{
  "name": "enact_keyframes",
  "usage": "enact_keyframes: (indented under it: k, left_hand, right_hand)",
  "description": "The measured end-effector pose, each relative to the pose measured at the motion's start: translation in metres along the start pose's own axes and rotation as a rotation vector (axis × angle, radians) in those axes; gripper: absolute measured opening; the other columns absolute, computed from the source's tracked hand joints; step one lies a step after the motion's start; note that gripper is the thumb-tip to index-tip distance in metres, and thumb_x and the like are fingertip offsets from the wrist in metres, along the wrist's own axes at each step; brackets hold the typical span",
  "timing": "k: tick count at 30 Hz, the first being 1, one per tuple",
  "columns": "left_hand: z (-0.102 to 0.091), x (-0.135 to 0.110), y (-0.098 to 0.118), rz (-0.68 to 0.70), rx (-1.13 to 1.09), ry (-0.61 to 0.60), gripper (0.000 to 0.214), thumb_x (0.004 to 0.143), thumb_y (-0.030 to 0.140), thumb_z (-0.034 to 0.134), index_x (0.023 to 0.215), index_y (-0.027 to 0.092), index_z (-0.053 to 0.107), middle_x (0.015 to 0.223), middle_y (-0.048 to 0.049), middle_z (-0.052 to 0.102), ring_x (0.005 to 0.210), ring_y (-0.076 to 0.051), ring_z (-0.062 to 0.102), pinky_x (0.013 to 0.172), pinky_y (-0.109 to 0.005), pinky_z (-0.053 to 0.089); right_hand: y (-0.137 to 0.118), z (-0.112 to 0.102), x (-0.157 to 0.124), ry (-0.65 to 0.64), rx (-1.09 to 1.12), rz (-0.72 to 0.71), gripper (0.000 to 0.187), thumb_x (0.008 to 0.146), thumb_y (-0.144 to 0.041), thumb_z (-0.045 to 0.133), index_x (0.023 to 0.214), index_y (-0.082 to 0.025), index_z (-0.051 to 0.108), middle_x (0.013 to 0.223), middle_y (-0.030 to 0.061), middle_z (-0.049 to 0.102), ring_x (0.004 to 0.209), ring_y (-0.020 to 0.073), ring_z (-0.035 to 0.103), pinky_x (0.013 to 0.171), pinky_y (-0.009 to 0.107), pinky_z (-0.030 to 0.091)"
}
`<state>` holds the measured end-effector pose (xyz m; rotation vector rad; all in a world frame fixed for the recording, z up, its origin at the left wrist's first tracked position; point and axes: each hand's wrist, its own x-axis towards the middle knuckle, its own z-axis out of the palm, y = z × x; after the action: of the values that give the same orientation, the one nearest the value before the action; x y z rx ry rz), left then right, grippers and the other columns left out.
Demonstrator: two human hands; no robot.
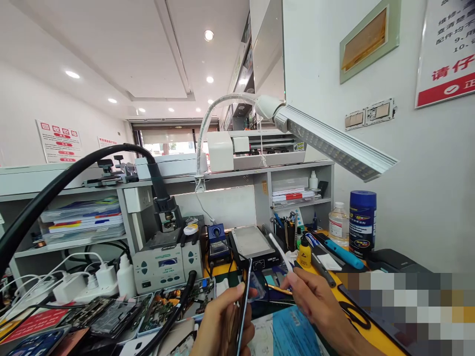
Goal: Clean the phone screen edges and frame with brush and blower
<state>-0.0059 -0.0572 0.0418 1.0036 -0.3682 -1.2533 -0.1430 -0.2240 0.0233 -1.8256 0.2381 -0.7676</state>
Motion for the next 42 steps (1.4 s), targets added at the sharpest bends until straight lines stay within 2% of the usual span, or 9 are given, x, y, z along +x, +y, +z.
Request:
enact_keyframes:
  k: [4, 7, 11, 14, 17, 20, 28, 36, 42]
  left_hand:
    - [-0.004, 0.003, -0.006, 0.024, 0.040, -0.026, 0.060, 0.064, 0.067, 0.082, 0.093, 0.018, 0.064, 0.051, 0.0095, 0.039, 0.037, -0.004, 0.021, 0.036, -0.017, 0.012]
    - [-0.006, 0.009, -0.009, 0.065, 0.082, 0.000, 0.062, 0.067, 0.073, 0.080, 0.089, 0.016, 0.069, 0.047, 0.0098, 0.038, 0.037, -0.005, 0.023, 0.040, -0.019, 0.024]
    - [-0.008, 0.018, -0.011, 0.158, 0.149, 0.060, 0.058, 0.060, 0.066, 0.090, 0.077, 0.014, 0.071, 0.057, 0.0037, 0.058, 0.052, -0.010, 0.049, 0.058, -0.022, 0.042]
    - [-0.007, 0.020, -0.014, 0.216, 0.183, 0.061, 0.055, 0.060, 0.065, 0.091, 0.077, 0.016, 0.072, 0.053, 0.0060, 0.056, 0.056, -0.012, 0.055, 0.071, -0.025, 0.047]
    - [-0.005, 0.016, -0.018, 0.266, 0.208, 0.010, 0.056, 0.064, 0.065, 0.089, 0.089, 0.017, 0.074, 0.053, 0.0046, 0.059, 0.065, -0.019, 0.064, 0.080, -0.030, 0.049]
    - [-0.003, 0.010, -0.019, 0.277, 0.236, -0.037, 0.064, 0.065, 0.060, 0.089, 0.107, 0.014, 0.073, 0.078, -0.0056, 0.075, 0.089, -0.027, 0.071, 0.084, -0.033, 0.048]
    - [0.001, -0.006, -0.006, 0.293, 0.296, -0.196, 0.071, 0.060, 0.050, 0.096, 0.117, 0.016, 0.069, 0.098, -0.0096, 0.078, 0.100, -0.028, 0.072, 0.088, -0.032, 0.048]
    - [0.016, -0.020, 0.004, 0.352, 0.341, -0.339, 0.055, 0.068, 0.035, 0.092, 0.113, 0.020, 0.065, 0.108, -0.0089, 0.077, 0.110, -0.029, 0.070, 0.104, -0.041, 0.047]
    - [0.009, -0.021, 0.007, 0.289, 0.617, -0.231, 0.095, 0.064, 0.032, 0.093, 0.144, 0.020, 0.043, 0.144, -0.0143, 0.059, 0.132, -0.033, 0.057, 0.116, -0.045, 0.037]
  right_hand:
    - [-0.017, 0.018, 0.019, -0.072, 0.247, 0.171, 0.061, 0.092, -0.075, 0.054, 0.107, -0.016, 0.063, 0.048, -0.0129, 0.031, 0.036, 0.0070, 0.022, 0.035, 0.021, 0.021]
    - [-0.027, 0.033, 0.034, -0.150, 0.381, 0.236, 0.063, 0.087, -0.075, 0.061, 0.112, -0.017, 0.063, 0.046, -0.0136, 0.036, 0.033, 0.0055, 0.021, 0.030, 0.018, 0.021]
    - [-0.030, 0.047, 0.041, -0.203, 0.491, 0.262, 0.061, 0.081, -0.073, 0.070, 0.101, -0.015, 0.068, 0.042, -0.0126, 0.040, 0.030, 0.0041, 0.023, 0.028, 0.017, 0.020]
    - [-0.027, 0.049, 0.037, -0.200, 0.530, 0.264, 0.056, 0.082, -0.069, 0.072, 0.094, -0.015, 0.069, 0.040, -0.0107, 0.044, 0.030, 0.0035, 0.025, 0.028, 0.015, 0.021]
    - [-0.025, 0.046, 0.032, -0.174, 0.549, 0.256, 0.051, 0.083, -0.066, 0.073, 0.090, -0.015, 0.070, 0.040, -0.0103, 0.045, 0.029, 0.0026, 0.025, 0.029, 0.014, 0.022]
    - [-0.026, 0.042, 0.028, -0.138, 0.566, 0.259, 0.050, 0.081, -0.064, 0.076, 0.088, -0.015, 0.070, 0.045, -0.0094, 0.048, 0.031, 0.0015, 0.025, 0.029, 0.013, 0.024]
    - [-0.032, 0.034, 0.022, -0.115, 0.607, 0.270, 0.046, 0.077, -0.059, 0.082, 0.085, -0.015, 0.071, 0.045, -0.0091, 0.048, 0.031, 0.0010, 0.024, 0.029, 0.013, 0.023]
    - [-0.032, 0.032, 0.020, -0.122, 0.613, 0.294, 0.042, 0.078, -0.055, 0.081, 0.084, -0.015, 0.070, 0.047, -0.0086, 0.049, 0.032, 0.0012, 0.023, 0.029, 0.014, 0.022]
    - [-0.031, 0.030, 0.021, -0.122, 0.608, 0.285, 0.041, 0.077, -0.053, 0.082, 0.082, -0.015, 0.069, 0.047, -0.0092, 0.046, 0.033, 0.0017, 0.024, 0.030, 0.015, 0.022]
